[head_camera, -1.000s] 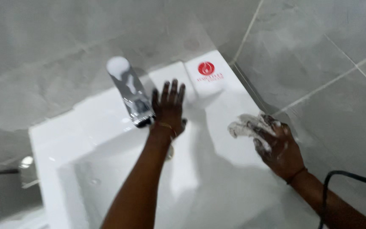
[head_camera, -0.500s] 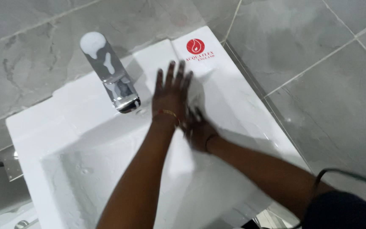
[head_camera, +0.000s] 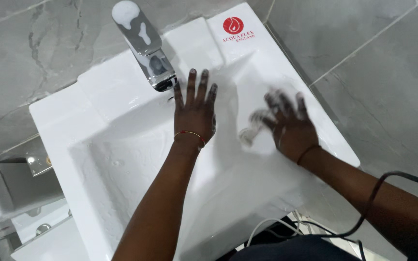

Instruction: The person scrubs a white bathroom sink with a soapy cloth, covering the basin, faucet, and surrounding surfaces. The person repeatedly rinses and wrings the cloth under running water while continuing to wipe the sink.

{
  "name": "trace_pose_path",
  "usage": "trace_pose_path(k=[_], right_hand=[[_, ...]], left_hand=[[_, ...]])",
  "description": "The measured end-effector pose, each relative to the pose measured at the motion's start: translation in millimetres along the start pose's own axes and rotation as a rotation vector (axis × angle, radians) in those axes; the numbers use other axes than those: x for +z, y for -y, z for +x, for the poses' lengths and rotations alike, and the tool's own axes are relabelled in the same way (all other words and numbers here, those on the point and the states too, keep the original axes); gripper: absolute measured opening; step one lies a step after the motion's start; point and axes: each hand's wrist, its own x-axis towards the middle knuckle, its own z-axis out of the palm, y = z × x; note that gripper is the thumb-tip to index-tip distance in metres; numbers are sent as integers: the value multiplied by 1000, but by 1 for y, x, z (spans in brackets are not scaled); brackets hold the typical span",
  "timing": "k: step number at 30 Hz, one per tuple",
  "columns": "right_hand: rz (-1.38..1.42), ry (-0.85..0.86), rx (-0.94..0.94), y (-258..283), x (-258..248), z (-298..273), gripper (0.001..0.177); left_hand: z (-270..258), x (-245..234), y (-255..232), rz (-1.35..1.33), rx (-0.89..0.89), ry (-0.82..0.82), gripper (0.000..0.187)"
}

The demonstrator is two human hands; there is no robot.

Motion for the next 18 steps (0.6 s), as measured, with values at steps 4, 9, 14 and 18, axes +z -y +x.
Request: trace_pose_path(k=[4,9,14,18], right_hand=[[69,-145,186,-37,15,55,68],[457,-142,438,-59,29,126,73],[245,-259,378,-49,32,144,72],[294,-216,321,-45,18,123,65]], left_hand=[[1,-10,20,-104,-88,-2,73],[0,-25,29,-6,-119,148,78],[24,-26,8,-63,-186,191,99],[51,-13,-8,2,-170,109,95]])
